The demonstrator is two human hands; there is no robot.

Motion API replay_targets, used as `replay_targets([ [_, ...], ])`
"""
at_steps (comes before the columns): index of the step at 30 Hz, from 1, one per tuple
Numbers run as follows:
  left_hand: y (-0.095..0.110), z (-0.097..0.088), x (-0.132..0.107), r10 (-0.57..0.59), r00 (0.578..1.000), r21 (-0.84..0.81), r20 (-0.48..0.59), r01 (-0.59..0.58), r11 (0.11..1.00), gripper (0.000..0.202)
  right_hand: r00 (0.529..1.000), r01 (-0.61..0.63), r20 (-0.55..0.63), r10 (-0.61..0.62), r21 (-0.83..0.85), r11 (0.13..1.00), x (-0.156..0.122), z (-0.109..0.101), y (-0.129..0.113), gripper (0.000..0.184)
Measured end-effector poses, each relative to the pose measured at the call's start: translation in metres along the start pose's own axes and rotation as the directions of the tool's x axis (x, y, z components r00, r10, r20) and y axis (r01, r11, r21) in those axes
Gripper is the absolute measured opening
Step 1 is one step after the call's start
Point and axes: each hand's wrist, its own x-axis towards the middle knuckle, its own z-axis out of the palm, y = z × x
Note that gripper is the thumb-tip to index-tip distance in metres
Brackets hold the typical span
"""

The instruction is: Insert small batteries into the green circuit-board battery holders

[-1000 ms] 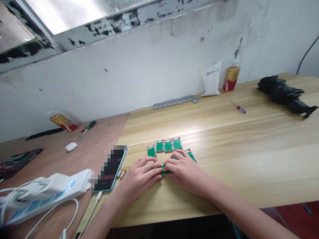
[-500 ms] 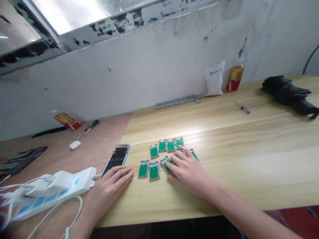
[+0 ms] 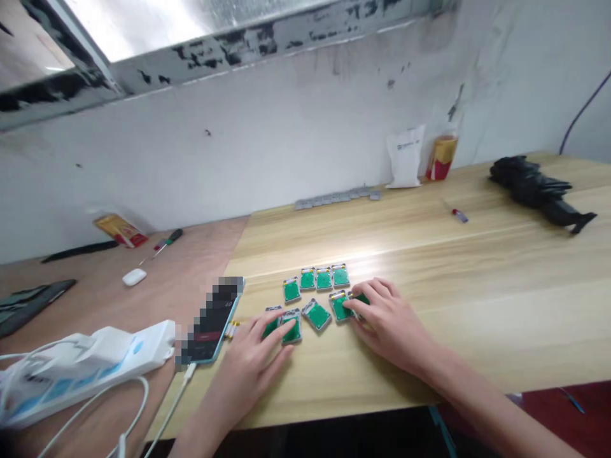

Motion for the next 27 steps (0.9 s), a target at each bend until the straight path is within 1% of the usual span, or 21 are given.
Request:
replay_targets([
  [2,0.017,0.009,0.005,-0.049,0.999,0.016,0.010,0.049,0.999,0.044,1.000,0.008,0.015,-0.008,0.000,1.000,0.001,-0.002,-0.002,0.025],
  [5,0.030,0.018,0.008,-0.086,0.996,0.040,0.014,0.086,0.996,0.050,1.000,0.000,0.016,0.000,-0.009,1.000,0.008,-0.005,-0.008,0.016],
  [10,0.030,0.020,0.012,-0.094,0.995,0.051,0.032,0.092,0.994,0.045,0.996,-0.087,-0.039,0.084,-0.080,0.993,0.025,0.003,-0.021,0.018],
  [13,0.029,0.018,0.015,-0.100,0.994,0.069,0.054,0.096,0.993,0.049,0.995,-0.095,-0.028,0.093,-0.045,0.995,0.026,0.009,-0.020,0.013],
  [16,0.030,0.018,0.017,-0.057,0.994,0.078,0.093,0.049,0.996,0.050,0.999,-0.047,0.008,0.047,0.038,0.998,0.023,0.009,-0.012,0.010],
  [20,0.028,0.019,0.017,-0.040,0.993,0.073,0.107,0.033,0.997,0.046,0.998,0.025,0.057,-0.033,0.145,0.989,0.019,0.002,0.003,0.017],
  [24,0.029,0.019,0.017,-0.034,0.998,0.038,0.061,0.032,0.999,0.043,0.988,0.101,0.084,-0.127,0.264,0.959,0.015,-0.004,0.015,0.020],
  [27,0.034,0.019,0.030,0.005,1.000,-0.024,0.010,-0.005,1.000,0.035,0.989,0.112,0.064,-0.136,0.296,0.949,0.011,-0.003,0.018,0.016],
])
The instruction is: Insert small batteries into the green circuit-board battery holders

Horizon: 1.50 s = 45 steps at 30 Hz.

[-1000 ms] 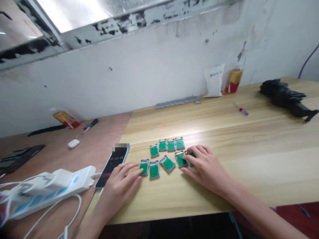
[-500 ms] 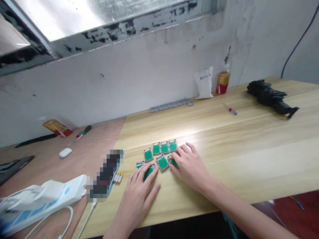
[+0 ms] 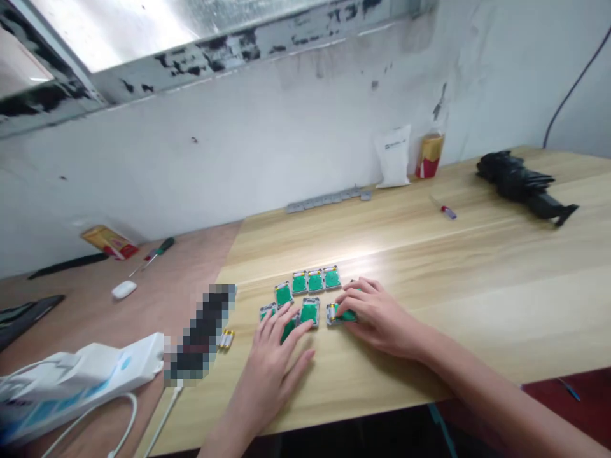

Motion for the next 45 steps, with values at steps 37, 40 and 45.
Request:
replay_targets([
  [37,-0.004,0.004,0.038,0.381,0.923,-0.016,-0.057,-0.382,0.924,0.015,0.998,0.060,0.006,-0.060,-0.066,0.996,-0.006,0.013,-0.007,0.013],
  [40,-0.008,-0.001,0.031,0.308,0.943,-0.115,-0.127,-0.323,0.940,0.014,0.997,0.079,0.003,-0.079,-0.105,0.991,-0.006,0.012,-0.008,0.018],
  [45,-0.046,-0.025,-0.011,0.110,0.974,-0.112,-0.197,-0.134,0.985,0.015,0.997,0.031,-0.062,-0.048,-0.247,0.969,-0.008,0.011,-0.013,0.017],
])
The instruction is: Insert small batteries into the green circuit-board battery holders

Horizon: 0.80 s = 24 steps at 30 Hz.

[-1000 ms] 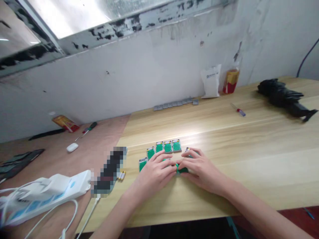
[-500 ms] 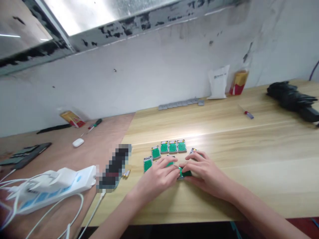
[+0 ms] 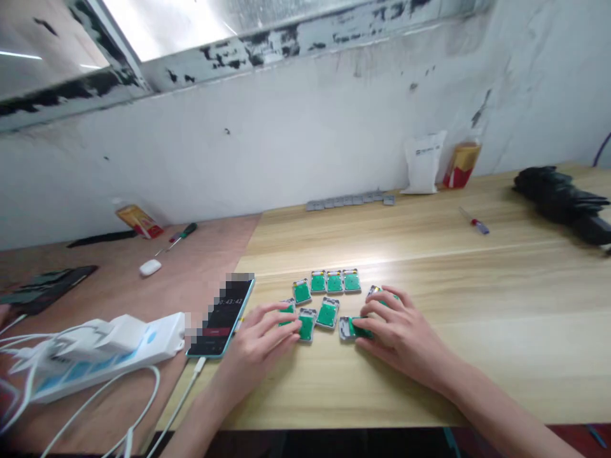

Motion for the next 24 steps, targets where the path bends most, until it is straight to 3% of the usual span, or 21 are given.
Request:
replay_targets([
  [4,-0.025,-0.024,-0.039,-0.051,0.997,0.235,0.061,0.036,0.971,0.018,0.997,-0.070,-0.054,0.063,-0.142,0.987,-0.001,0.005,-0.008,0.023],
  [8,-0.030,-0.029,-0.056,-0.058,0.994,0.319,0.097,0.024,0.947,0.019,0.996,-0.082,-0.057,0.074,-0.162,0.983,0.001,0.009,-0.013,0.031],
  [17,-0.034,-0.035,-0.058,-0.121,0.984,0.351,0.133,0.067,0.934,0.024,0.978,-0.192,-0.098,0.182,-0.104,0.976,-0.010,-0.004,0.023,0.025],
  [21,-0.030,-0.022,-0.045,-0.168,0.980,0.304,0.104,0.129,0.944,0.028,0.974,-0.222,-0.063,0.218,-0.069,0.973,-0.019,-0.006,0.029,0.029],
  [24,-0.025,-0.010,-0.028,-0.187,0.970,0.280,0.156,0.138,0.950,0.040,0.982,-0.186,-0.035,0.185,-0.034,0.982,-0.015,-0.007,0.018,0.029],
])
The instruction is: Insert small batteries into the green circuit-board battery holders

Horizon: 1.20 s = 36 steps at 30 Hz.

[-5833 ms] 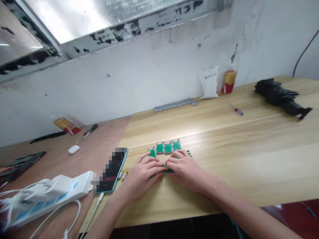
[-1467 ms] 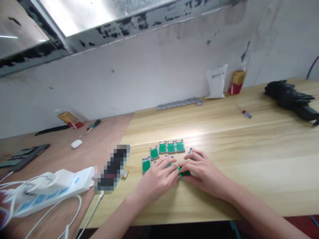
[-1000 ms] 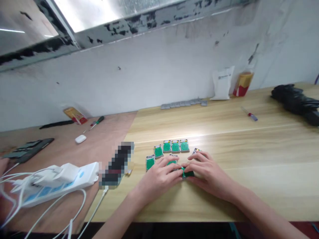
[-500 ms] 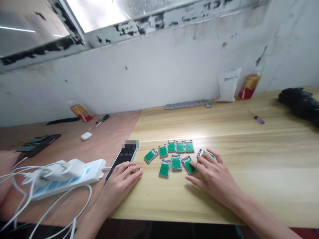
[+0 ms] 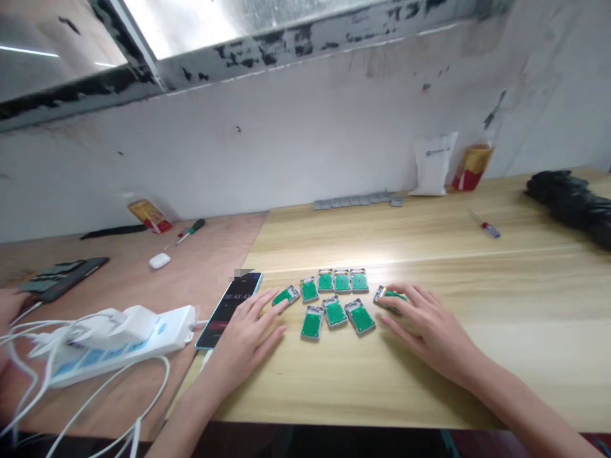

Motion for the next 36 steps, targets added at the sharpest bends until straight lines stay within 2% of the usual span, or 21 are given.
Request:
replay_targets([
  [5,0.009,0.006,0.009,0.051,0.994,-0.006,0.098,-0.051,0.999,0.044,0.986,0.153,0.070,-0.154,0.020,0.988,0.013,0.003,-0.041,0.032],
  [10,0.022,0.005,-0.010,0.038,0.996,0.012,0.075,-0.039,0.999,0.043,0.990,0.112,0.090,-0.106,-0.055,0.992,0.015,0.021,-0.070,0.057],
  [13,0.037,0.003,-0.015,0.036,0.997,0.026,0.067,-0.037,0.999,0.048,0.995,0.075,0.067,-0.070,-0.077,0.994,0.008,0.032,-0.079,0.065],
  [15,0.046,0.002,-0.013,0.034,0.997,0.020,0.069,-0.035,0.999,0.049,0.996,0.074,0.054,-0.070,-0.067,0.995,0.006,0.032,-0.080,0.066],
  [18,0.053,0.002,-0.008,0.028,0.996,0.007,0.081,-0.029,1.000,0.048,0.993,0.097,0.069,-0.096,-0.012,0.995,0.010,0.014,-0.065,0.060],
  [22,0.056,0.003,-0.002,0.027,0.997,-0.015,0.070,-0.026,1.000,0.046,0.997,-0.069,0.034,0.069,0.004,0.998,0.021,-0.017,-0.020,0.043],
  [24,0.057,0.005,0.002,0.031,0.999,-0.026,0.045,-0.030,0.999,0.047,0.992,-0.119,0.033,0.119,-0.024,0.993,0.022,-0.020,0.000,0.045],
  [26,0.061,0.007,0.008,0.038,0.999,-0.037,0.035,-0.037,0.999,0.048,0.988,-0.128,0.079,0.129,-0.027,0.991,0.020,-0.016,0.012,0.041],
  [30,0.072,0.013,0.024,0.086,0.992,-0.082,0.092,-0.078,0.994,0.051,0.991,-0.096,0.099,0.090,0.061,0.994,0.014,-0.006,0.019,0.022],
  [36,0.084,0.019,0.038,0.111,0.972,-0.144,0.209,-0.082,0.986,0.052,0.982,-0.003,0.181,-0.046,0.263,0.965,0.009,-0.019,0.022,0.020],
])
